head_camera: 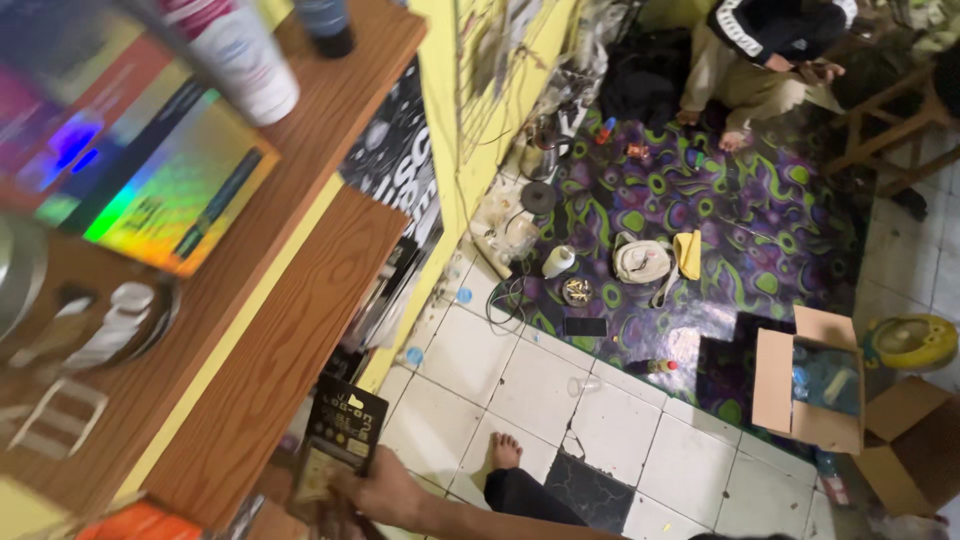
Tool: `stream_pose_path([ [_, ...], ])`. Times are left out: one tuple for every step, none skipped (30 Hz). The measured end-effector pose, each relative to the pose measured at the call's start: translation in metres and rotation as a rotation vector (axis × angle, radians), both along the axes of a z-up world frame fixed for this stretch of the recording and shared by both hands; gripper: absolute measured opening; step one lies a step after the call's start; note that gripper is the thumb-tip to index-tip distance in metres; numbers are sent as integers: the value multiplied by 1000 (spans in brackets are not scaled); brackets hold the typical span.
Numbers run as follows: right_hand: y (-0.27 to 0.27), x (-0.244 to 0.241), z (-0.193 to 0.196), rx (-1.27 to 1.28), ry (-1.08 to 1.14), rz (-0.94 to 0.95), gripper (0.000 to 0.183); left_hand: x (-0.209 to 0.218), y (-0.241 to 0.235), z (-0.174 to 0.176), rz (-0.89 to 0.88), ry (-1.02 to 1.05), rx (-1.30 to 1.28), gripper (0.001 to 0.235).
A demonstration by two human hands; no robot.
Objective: The person repeatedly picks up small packaged electronics from a wall grid, briefly turns them over, and places them back on the grid or a nearby wooden shelf. The items include orange and black boxes, likely chargers or cables, handled one at a time.
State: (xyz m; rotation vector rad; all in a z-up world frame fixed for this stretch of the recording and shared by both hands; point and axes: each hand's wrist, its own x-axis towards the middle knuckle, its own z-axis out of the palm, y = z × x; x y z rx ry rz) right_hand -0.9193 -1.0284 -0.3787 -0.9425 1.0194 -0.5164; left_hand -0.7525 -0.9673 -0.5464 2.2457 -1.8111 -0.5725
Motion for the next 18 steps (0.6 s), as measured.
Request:
stream_pose_path([
  [6, -3, 1, 12, 12, -33, 31, -8, 11, 4, 7, 29, -8, 68],
  [13, -8, 1, 77, -10, -10, 30, -17, 26, 11, 16, 58, -18, 68],
  [17, -14, 1, 133, -33, 9, 28, -25, 34, 19, 28, 90, -54, 67],
  [20, -18, 1, 190, -54, 29, 27, -32, 44, 30, 40, 121, -106, 66],
  [21, -20, 0, 107, -73, 12, 27, -36, 58, 44, 62, 155, -183, 66],
  [22, -24, -1, 24, -93, -4, 27, -42, 74, 58, 101, 190, -298, 65],
  [31, -24, 0, -53, -117, -18, 29, -46, 94, 73, 157, 221, -436, 64],
  [39, -26, 3, -90, -92, 18, 29, -49, 110, 88, 213, 257, -569, 64],
  [41, -29, 9, -127, -75, 70, 29, -52, 124, 103, 323, 380, -604, 63],
  [48, -28, 18, -127, -56, 72, 32, -55, 136, 116, 433, 525, -655, 63],
  [54, -24, 29, -137, -42, 101, 36, -51, 139, 127, 575, 793, -640, 66],
  [64, -21, 42, -173, -55, 115, 37, -38, 145, 139, 555, 1053, -519, 59],
  [76, -18, 56, -199, -65, 141, 38, -28, 158, 153, 537, 1313, -395, 52],
  [86, -7, 69, -252, -33, 158, 38, -16, 170, 166, 508, 1289, -346, 46],
  [101, 6, 82, -301, -4, 174, 38, -8, 189, 179, 485, 1265, -292, 40],
  [121, 13, 96, -271, -14, 204, 37, -6, 212, 194, 523, 1297, -337, 40],
  [133, 20, 110, -258, -27, 218, 37, -1, 223, 209, 534, 1329, -389, 41],
  [148, 34, 122, -239, -33, 245, 36, 7, 237, 225, 543, 1358, -443, 41],
])
